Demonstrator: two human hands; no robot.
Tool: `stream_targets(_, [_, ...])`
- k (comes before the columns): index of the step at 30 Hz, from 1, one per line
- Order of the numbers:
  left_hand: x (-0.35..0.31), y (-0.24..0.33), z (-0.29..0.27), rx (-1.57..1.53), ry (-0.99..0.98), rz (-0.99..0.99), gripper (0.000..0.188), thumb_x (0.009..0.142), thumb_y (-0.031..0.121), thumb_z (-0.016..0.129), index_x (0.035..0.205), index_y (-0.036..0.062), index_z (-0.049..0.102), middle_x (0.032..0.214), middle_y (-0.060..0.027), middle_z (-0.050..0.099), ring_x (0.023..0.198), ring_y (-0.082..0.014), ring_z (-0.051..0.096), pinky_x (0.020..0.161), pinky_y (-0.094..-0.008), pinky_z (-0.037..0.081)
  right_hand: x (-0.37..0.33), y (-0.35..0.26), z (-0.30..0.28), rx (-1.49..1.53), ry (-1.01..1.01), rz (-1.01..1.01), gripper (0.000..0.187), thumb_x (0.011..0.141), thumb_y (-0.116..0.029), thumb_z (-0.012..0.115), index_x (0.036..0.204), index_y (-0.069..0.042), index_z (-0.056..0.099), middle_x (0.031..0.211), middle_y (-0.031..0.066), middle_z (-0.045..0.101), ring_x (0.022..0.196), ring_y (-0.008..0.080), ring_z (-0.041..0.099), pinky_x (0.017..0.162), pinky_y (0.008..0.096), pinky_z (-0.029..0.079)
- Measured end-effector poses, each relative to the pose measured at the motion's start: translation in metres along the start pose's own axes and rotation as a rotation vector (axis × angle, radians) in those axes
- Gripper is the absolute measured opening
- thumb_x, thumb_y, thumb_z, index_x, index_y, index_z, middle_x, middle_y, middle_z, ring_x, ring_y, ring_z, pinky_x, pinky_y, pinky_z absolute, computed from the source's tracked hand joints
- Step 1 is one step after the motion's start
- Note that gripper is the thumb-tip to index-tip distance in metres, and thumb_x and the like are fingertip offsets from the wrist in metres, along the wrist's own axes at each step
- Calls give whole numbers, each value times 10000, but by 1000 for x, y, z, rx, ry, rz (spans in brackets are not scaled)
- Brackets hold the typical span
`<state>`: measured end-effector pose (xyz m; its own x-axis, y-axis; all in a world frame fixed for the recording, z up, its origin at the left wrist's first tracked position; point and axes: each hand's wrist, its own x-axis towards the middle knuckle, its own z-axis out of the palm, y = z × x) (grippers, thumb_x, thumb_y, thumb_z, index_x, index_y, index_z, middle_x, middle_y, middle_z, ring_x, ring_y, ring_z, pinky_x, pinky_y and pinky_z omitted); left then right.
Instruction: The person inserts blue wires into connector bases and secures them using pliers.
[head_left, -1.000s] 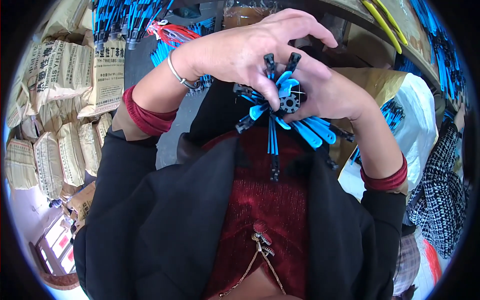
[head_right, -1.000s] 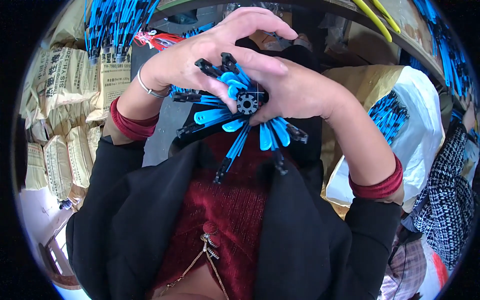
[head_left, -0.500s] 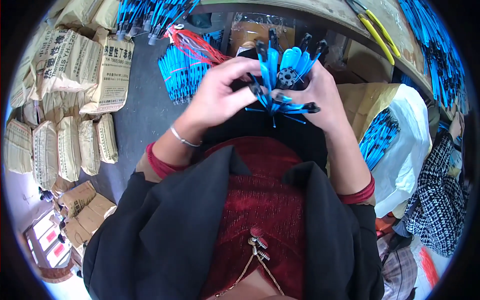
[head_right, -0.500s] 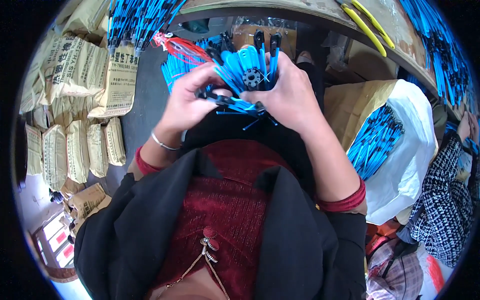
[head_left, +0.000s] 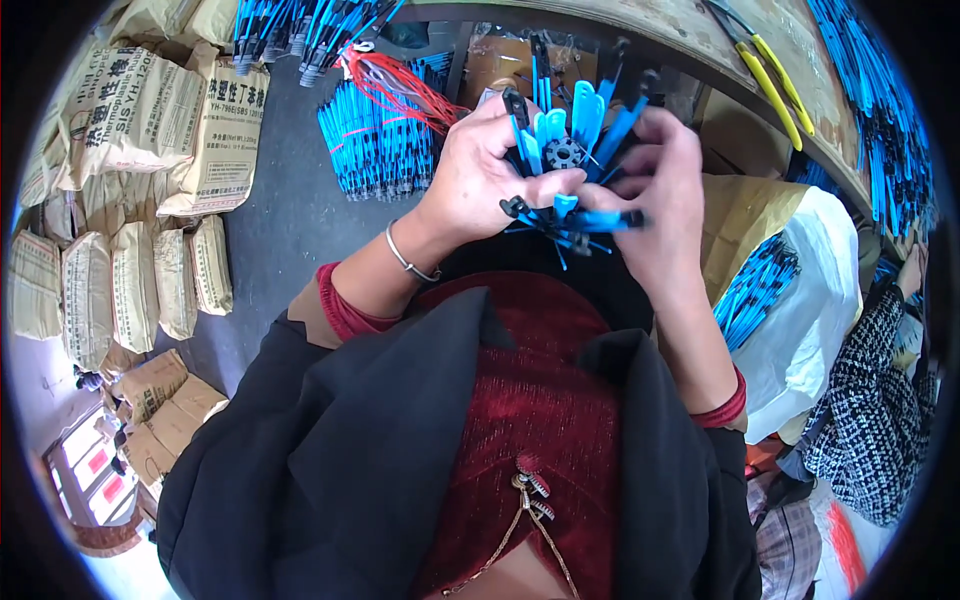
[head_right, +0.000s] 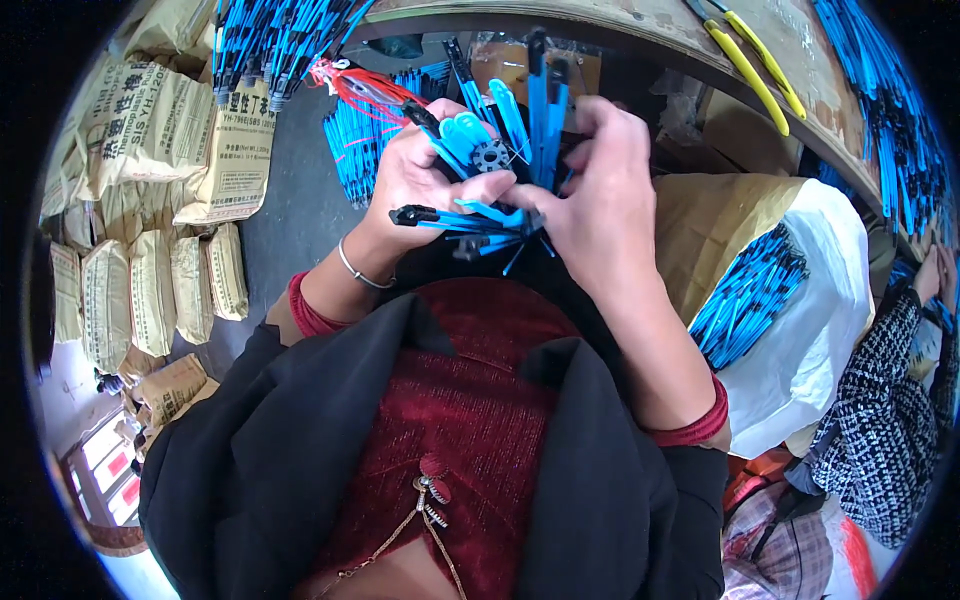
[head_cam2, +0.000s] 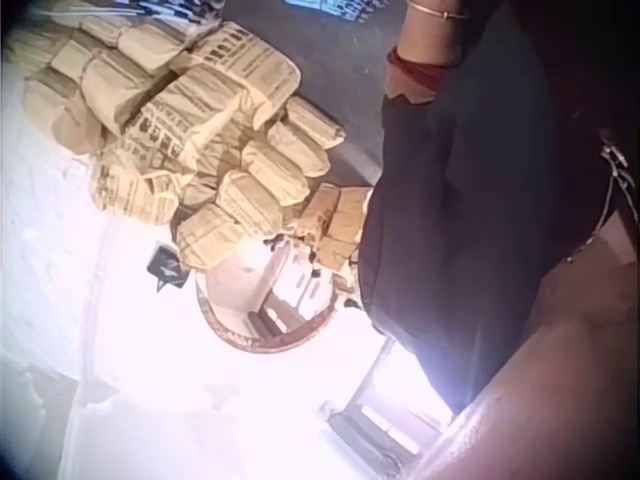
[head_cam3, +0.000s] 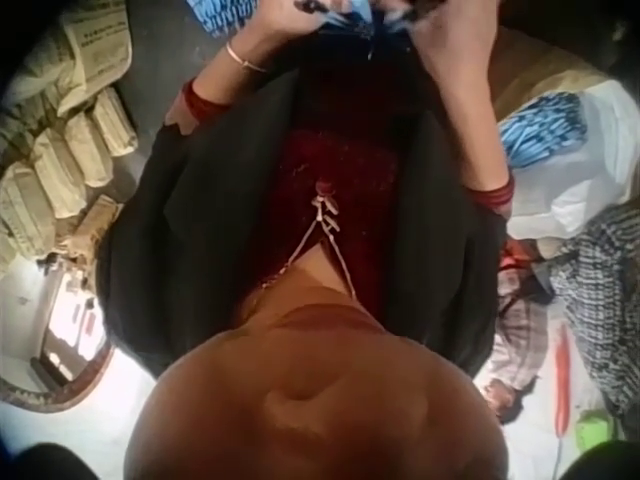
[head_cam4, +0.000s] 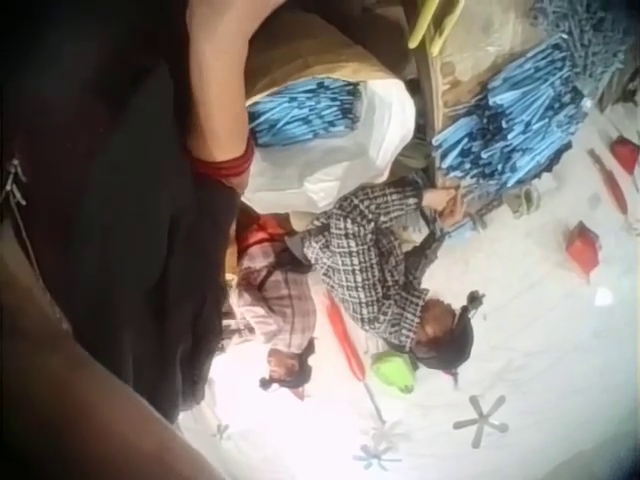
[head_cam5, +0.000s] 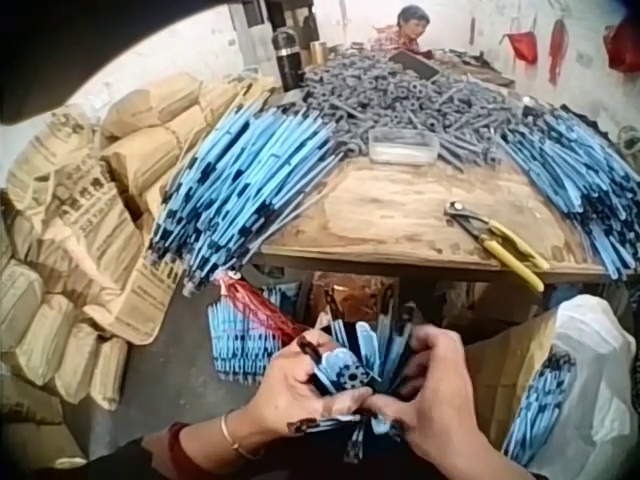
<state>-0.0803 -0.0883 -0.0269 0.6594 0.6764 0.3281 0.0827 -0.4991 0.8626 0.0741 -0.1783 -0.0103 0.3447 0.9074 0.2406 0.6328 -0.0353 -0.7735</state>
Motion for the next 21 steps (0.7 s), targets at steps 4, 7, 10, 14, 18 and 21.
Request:
stream_targets(4, [-2, -7, 3, -153, 61, -98, 285, 652, 214, 753, 876, 64, 659, 781, -50, 592, 759, -193, 523, 706, -308, 421, -4, 6, -2, 10, -132, 23, 462, 634, -73, 762, 1044, -29, 554, 739, 49, 514, 620, 131, 498, 574, 252, 436])
stream_targets(7, [-2, -13, 0, -152, -28, -74, 289, 652, 66, 753, 890, 7, 601, 892, -51, 578, 811, -132, 556, 716, -269, 457, -6, 13, 6, 176, -220, 55, 375, 654, -43, 741, 1000, -28, 596, 728, 45, 509, 626, 107, 497, 557, 240, 428])
stream_targets(10, [-2, -13, 2, -164, -17, -29, 276, 656, 55, 742, 890, 10, 602, 896, -54, 580, 819, -135, 555, 720, -273, 459, -5, 19, 12, 350, -170, 33, 298, 659, -7, 718, 943, -29, 630, 660, 44, 512, 551, 121, 493, 525, 269, 435])
stream_targets(14, [-1, -12, 3, -139, -36, 20, 268, 661, 48, 729, 895, 13, 603, 900, -59, 582, 818, -134, 552, 728, -275, 459, -4, 22, 11, 333, -204, -61, 248, 674, -1, 704, 914, -18, 646, 677, 58, 547, 555, 147, 525, 530, 277, 447])
stream_targets(18, [2, -4, 2, -98, -70, 36, 263, 679, 41, 716, 913, 18, 599, 900, -60, 584, 817, -130, 554, 742, -267, 455, -8, 24, 11, 280, -172, -237, 232, 725, 9, 669, 953, 5, 624, 744, 71, 584, 681, 155, 576, 614, 255, 457])
stream_targets(21, [0, -6, 5, -131, -76, -2, 274, 696, 37, 711, 941, 21, 588, 905, -58, 583, 825, -127, 553, 751, -260, 452, -9, 23, 10, 260, -169, -200, 229, 740, 13, 653, 966, 0, 622, 804, 88, 611, 714, 178, 597, 635, 261, 463])
